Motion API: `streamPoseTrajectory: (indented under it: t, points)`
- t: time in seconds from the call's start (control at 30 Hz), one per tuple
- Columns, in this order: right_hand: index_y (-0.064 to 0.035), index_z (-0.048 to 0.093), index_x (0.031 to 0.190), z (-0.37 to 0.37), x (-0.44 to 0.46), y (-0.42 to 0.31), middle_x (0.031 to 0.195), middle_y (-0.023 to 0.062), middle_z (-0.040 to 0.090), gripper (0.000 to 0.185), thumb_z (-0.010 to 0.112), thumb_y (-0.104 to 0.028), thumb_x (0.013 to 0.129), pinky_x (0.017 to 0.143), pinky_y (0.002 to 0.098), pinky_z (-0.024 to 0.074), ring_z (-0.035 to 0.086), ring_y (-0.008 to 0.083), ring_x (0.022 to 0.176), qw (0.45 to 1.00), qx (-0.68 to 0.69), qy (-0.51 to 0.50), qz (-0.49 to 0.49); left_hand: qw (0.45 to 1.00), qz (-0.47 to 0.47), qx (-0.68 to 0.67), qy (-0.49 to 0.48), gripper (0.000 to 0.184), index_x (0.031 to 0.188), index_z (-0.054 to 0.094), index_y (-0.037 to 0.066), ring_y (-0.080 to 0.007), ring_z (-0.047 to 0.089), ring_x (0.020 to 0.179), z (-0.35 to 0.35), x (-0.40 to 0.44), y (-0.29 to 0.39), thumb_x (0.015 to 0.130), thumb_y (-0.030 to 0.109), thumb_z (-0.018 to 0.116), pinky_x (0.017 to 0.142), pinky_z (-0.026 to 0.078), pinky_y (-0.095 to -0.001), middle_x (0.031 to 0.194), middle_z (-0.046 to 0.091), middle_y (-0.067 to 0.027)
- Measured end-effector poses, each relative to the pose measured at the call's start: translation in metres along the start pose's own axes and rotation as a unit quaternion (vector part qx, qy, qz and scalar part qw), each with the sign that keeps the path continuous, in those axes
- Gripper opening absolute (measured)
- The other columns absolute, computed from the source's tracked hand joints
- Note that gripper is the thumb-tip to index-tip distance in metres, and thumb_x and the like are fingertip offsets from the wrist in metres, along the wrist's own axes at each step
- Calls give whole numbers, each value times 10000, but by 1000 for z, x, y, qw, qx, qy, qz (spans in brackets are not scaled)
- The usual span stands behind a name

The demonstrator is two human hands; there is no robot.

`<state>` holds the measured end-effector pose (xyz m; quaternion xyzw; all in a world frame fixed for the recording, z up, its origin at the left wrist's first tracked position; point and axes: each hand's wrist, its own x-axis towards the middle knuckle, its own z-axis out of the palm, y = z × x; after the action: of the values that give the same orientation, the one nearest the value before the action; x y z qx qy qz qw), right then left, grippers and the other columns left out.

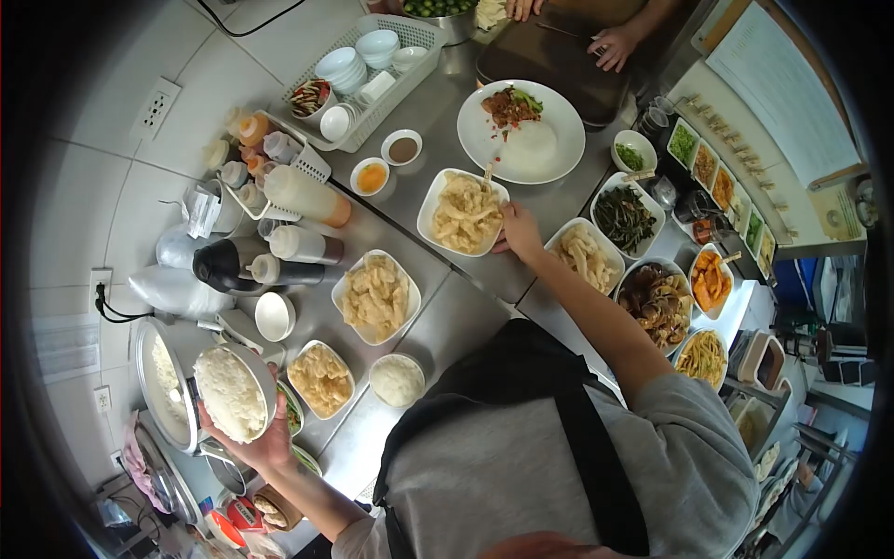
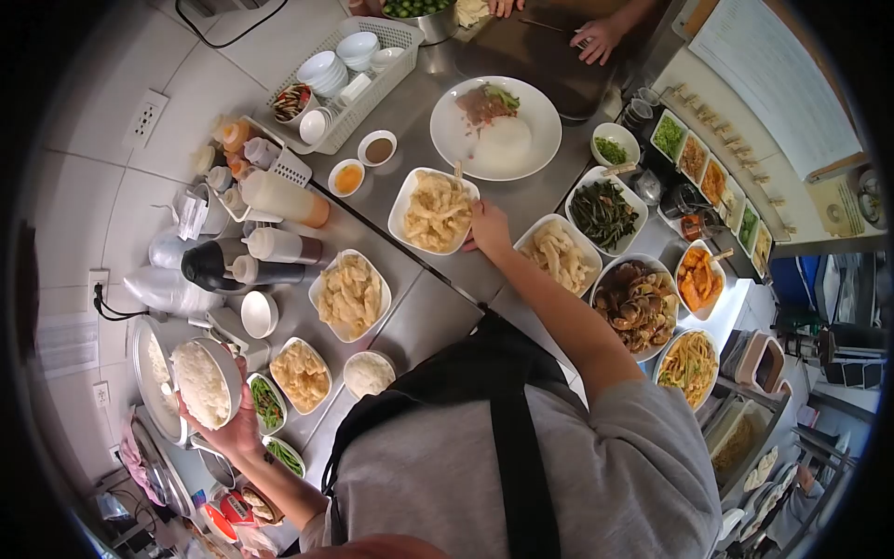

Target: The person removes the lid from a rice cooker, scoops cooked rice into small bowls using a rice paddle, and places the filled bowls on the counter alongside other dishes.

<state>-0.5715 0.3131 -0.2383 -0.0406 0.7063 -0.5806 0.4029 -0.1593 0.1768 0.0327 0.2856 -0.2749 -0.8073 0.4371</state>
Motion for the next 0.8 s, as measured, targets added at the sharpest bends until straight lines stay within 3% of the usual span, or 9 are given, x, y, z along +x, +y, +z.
streamPoseTrajectory:
  t: [0.1,0.2,0.3,0.4,0.43,0.5,0.57,0.67,0.8]
  points:
    - [53,586,1058,-6,-6,1,764,182,651,384,397,-273,984,491,378,584,672,261,572,995,-44,46,-79,1000,11,13,17,673,1422,367,120,-475,508,1160,1,7,-3,899,528,478,690,601,-554,1353,450,-248]
    - [60,599,1033,-21,5,1,809,191,666,378,399,-256,976,514,369,581,675,279,572,969,-133,121,-168,999,12,13,47,674,1420,373,125,-469,534,1129,12,10,-7,895,533,487,675,606,-544,1329,478,-233]
    - [50,596,1056,-55,-10,-69,828,197,670,369,387,-242,974,530,370,581,683,292,595,978,-111,89,-153,1000,17,18,8,702,1436,333,101,-508,460,1186,0,16,-3,871,453,555,780,579,-573,1384,400,-264]
    - [46,579,1103,-107,13,-134,829,180,652,401,372,-276,983,536,351,582,682,286,618,974,-126,86,-169,996,23,16,89,663,1422,367,127,-465,546,1115,36,21,-14,897,515,483,681,611,-530,1322,487,-224]
    - [47,564,1137,-131,36,-148,843,157,640,436,363,-313,994,539,333,577,677,267,623,970,-147,68,-183,998,17,13,56,679,1432,344,117,-474,510,1149,33,24,-14,887,488,508,724,597,-542,1351,445,-238]
    - [79,548,1120,-169,93,-168,883,183,646,449,375,-315,991,554,350,596,682,277,633,967,-140,123,-171,1000,7,6,-6,724,1451,297,96,-492,436,1217,20,25,-11,866,434,558,811,571,-568,1410,361,-266]
    - [102,530,1102,-184,119,-198,892,211,652,425,411,-288,986,549,371,607,685,284,634,968,-115,187,-122,999,8,-36,-5,729,1453,290,102,-475,393,1253,25,26,-15,861,425,567,834,557,-578,1420,336,-263]
    - [130,548,1061,-223,218,-179,831,251,667,391,380,-214,985,482,394,599,692,334,607,956,-59,240,-159,996,21,-87,-18,732,1455,288,113,-452,331,1295,30,24,-26,854,410,582,865,531,-601,1423,311,-256]
    - [109,552,1101,-239,283,-170,821,239,673,408,386,-246,985,470,410,598,691,343,609,959,33,270,-82,993,33,-109,-17,726,1454,290,116,-427,314,1303,44,20,-33,853,386,594,887,504,-628,1419,307,-233]
